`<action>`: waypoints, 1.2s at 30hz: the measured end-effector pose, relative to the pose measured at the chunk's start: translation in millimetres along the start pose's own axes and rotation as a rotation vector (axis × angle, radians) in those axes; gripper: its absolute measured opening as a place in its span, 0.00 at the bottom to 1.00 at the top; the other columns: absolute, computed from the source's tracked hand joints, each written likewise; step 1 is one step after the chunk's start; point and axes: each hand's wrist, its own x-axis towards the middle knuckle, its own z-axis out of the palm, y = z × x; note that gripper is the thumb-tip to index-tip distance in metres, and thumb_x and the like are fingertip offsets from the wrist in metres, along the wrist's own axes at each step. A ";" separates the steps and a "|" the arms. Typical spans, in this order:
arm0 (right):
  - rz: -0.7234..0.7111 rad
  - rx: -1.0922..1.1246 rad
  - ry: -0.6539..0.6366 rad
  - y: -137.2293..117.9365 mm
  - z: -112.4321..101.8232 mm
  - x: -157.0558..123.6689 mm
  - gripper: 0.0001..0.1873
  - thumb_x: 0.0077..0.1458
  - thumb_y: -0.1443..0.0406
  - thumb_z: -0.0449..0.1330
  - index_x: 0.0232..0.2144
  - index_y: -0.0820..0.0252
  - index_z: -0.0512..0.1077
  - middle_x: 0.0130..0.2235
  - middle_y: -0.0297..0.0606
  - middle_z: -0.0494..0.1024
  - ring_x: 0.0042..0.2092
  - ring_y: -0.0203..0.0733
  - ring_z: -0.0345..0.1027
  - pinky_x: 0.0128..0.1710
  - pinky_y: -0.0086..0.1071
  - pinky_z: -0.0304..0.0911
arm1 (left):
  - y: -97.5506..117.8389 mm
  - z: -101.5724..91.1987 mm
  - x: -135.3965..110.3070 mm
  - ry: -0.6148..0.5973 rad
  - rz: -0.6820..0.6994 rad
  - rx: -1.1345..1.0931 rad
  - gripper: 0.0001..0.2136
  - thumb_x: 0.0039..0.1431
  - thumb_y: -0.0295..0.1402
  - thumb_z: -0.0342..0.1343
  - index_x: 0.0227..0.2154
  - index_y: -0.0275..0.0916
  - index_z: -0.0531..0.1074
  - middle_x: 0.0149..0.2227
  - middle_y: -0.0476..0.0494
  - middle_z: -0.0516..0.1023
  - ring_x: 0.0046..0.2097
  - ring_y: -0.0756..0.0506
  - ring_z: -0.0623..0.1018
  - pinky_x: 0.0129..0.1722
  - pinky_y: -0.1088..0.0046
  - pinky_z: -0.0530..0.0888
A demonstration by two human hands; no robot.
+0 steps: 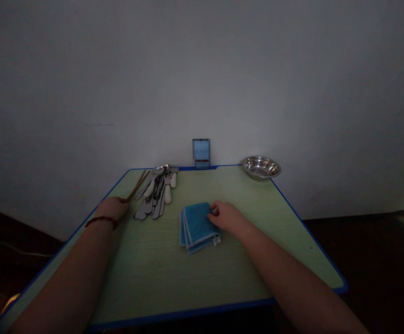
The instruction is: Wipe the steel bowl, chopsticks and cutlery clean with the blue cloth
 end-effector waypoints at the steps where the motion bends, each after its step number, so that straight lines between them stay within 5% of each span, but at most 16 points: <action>1: -0.006 0.003 0.003 0.5 0.5 0.0 0.13 0.46 0.61 0.54 0.35 0.60 0.68 0.29 0.36 0.74 0.30 0.35 0.65 0.29 0.26 0.56 | 0.2 -0.4 -0.4 -0.001 0.000 0.001 0.16 0.45 0.30 0.45 0.34 0.32 0.75 0.37 0.32 0.76 0.40 0.38 0.74 0.35 0.69 0.69; 36: 0.008 0.047 0.017 -1.7 11.2 -0.2 0.22 0.40 0.58 0.59 0.38 0.64 0.65 0.31 0.39 0.73 0.31 0.38 0.65 0.29 0.28 0.56 | 0.7 -1.8 -1.8 0.022 0.015 -0.043 0.16 0.45 0.29 0.46 0.34 0.31 0.75 0.36 0.30 0.76 0.39 0.37 0.74 0.33 0.68 0.69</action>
